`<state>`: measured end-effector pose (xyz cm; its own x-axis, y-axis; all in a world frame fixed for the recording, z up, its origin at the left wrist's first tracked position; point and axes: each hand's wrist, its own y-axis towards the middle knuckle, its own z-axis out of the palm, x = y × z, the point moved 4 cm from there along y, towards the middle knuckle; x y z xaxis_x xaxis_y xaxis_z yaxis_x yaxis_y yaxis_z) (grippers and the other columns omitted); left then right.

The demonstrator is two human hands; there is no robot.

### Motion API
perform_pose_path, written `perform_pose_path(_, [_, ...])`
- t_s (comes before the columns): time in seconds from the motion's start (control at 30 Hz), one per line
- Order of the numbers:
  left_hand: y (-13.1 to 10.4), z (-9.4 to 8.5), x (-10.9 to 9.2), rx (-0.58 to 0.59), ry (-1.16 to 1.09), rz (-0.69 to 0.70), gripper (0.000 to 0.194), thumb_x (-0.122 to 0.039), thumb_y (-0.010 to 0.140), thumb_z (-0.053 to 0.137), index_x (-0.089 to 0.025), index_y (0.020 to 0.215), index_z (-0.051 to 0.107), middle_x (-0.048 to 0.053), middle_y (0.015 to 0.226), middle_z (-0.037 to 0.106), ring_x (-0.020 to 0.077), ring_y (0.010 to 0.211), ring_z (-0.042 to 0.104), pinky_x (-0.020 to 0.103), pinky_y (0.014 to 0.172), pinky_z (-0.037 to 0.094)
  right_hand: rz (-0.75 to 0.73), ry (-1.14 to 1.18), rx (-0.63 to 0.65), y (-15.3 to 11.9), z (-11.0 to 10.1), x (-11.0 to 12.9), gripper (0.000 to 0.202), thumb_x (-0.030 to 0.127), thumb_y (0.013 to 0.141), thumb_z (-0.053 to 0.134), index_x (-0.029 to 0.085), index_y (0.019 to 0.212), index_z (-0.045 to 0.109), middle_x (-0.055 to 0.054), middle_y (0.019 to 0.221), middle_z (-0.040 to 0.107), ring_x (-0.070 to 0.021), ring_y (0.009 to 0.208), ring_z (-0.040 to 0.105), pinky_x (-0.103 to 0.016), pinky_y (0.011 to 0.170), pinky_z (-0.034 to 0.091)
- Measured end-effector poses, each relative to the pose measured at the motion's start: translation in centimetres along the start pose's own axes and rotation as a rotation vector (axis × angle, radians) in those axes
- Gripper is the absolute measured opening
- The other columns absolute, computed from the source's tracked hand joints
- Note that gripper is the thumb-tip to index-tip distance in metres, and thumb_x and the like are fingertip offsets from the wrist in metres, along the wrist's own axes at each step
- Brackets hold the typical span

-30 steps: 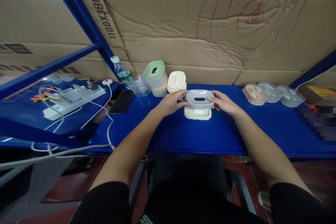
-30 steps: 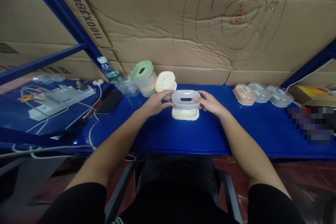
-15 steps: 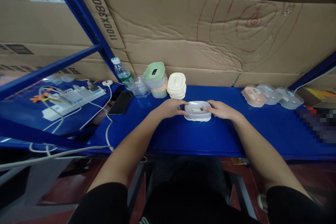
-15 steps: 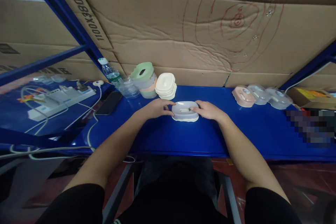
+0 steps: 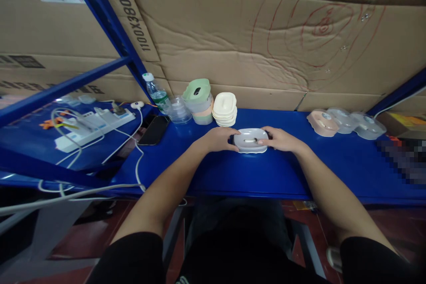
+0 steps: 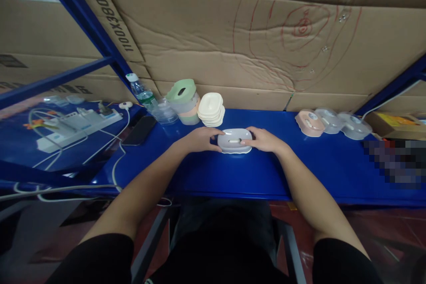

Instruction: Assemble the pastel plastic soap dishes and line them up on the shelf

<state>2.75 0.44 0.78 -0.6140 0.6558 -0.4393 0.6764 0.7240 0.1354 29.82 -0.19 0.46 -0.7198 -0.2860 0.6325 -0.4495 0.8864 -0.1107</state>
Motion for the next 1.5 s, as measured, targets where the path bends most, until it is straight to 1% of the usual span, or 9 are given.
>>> perform_pose_path(0.27, [0.3,0.4,0.7,-0.002,-0.001,-0.010,0.077,-0.059,0.075,0.086,-0.023,0.140,0.068,0.010,0.118,0.079,0.0270,0.098,0.075,0.039,0.086,0.055,-0.018,-0.170,-0.010,0.2,0.1,0.0,0.059,0.065,0.093,0.070,0.022,0.133,0.068,-0.011,0.117,0.080,-0.0289,0.101,0.076,-0.036,0.082,0.057])
perform_pose_path(0.43, [-0.1,-1.4,0.3,-0.098,0.027,0.011,0.068,-0.062,0.074,0.086,-0.025,0.131,0.073,0.007,0.109,0.081,0.0231,0.085,0.073,0.036,0.079,0.055,-0.044,-0.200,-0.012,0.1,0.1,0.1,0.061,0.067,0.096,0.064,0.023,0.138,0.066,-0.011,0.124,0.079,-0.0294,0.106,0.075,-0.037,0.086,0.056])
perform_pose_path(0.6, [-2.6,-7.5,2.3,-0.758,0.130,-0.053,0.026,-0.048,0.093,0.071,-0.024,0.102,0.076,0.006,0.102,0.078,0.0240,0.099,0.072,0.042,0.098,0.053,-0.037,-0.215,-0.004,0.1,0.0,0.3,0.066,0.072,0.096,0.060,0.023,0.141,0.064,-0.012,0.126,0.078,-0.0307,0.108,0.075,-0.037,0.087,0.056])
perform_pose_path(0.7, [-5.4,-10.9,5.0,-1.174,0.159,-0.244,0.014,-0.035,0.096,0.064,-0.024,0.101,0.071,0.007,0.109,0.073,0.0272,0.115,0.066,0.048,0.111,0.046,-0.035,-0.220,-0.008,0.0,0.0,0.4,0.066,0.072,0.096,0.060,0.024,0.142,0.064,-0.012,0.128,0.078,-0.0310,0.109,0.075,-0.038,0.087,0.056])
perform_pose_path(0.77, [-6.9,-12.3,6.8,-1.313,0.132,-0.377,0.014,-0.026,0.095,0.060,-0.023,0.106,0.068,0.009,0.117,0.069,0.0296,0.124,0.060,0.052,0.117,0.041,-0.040,-0.217,-0.011,0.0,0.0,0.4,0.065,0.071,0.097,0.059,0.024,0.143,0.064,-0.011,0.128,0.078,-0.0308,0.108,0.075,-0.038,0.087,0.056])
perform_pose_path(0.87, [-8.0,-12.9,8.8,-1.289,0.146,-0.640,0.022,-0.021,0.089,0.062,-0.023,0.110,0.068,0.012,0.137,0.061,0.0343,0.139,0.050,0.057,0.121,0.034,-0.047,-0.216,-0.009,0.0,0.0,0.4,0.064,0.069,0.098,0.059,0.023,0.143,0.064,-0.011,0.127,0.078,-0.0306,0.107,0.075,-0.038,0.087,0.056])
perform_pose_path(1.0, [-8.0,-12.0,10.2,-1.077,0.156,-0.925,0.023,-0.026,0.085,0.069,-0.024,0.108,0.071,0.014,0.151,0.053,0.0412,0.147,0.041,0.065,0.123,0.028,-0.050,-0.222,-0.015,0.0,0.0,0.3,0.064,0.068,0.097,0.060,0.025,0.144,0.063,-0.009,0.128,0.078,-0.0310,0.108,0.075,-0.038,0.087,0.057])
perform_pose_path(1.2, [-7.4,-11.2,10.4,-0.991,0.123,-0.915,0.016,-0.037,0.090,0.072,-0.022,0.093,0.068,0.015,0.146,0.057,0.0402,0.142,0.049,0.067,0.122,0.026,-0.057,-0.222,-0.015,0.0,0.1,0.3,0.064,0.069,0.098,0.058,0.025,0.143,0.064,-0.010,0.127,0.078,-0.0317,0.108,0.075,-0.040,0.088,0.057])
perform_pose_path(1.5, [-8.2,-12.1,11.0,-1.321,0.032,-0.789,0.014,-0.033,0.095,0.067,-0.022,0.092,0.060,0.011,0.134,0.062,0.0296,0.136,0.055,0.053,0.123,0.033,-0.042,-0.212,-0.019,-0.2,0.0,0.6,0.063,0.066,0.098,0.061,0.024,0.145,0.063,-0.011,0.130,0.077,-0.0328,0.112,0.075,-0.042,0.091,0.058])
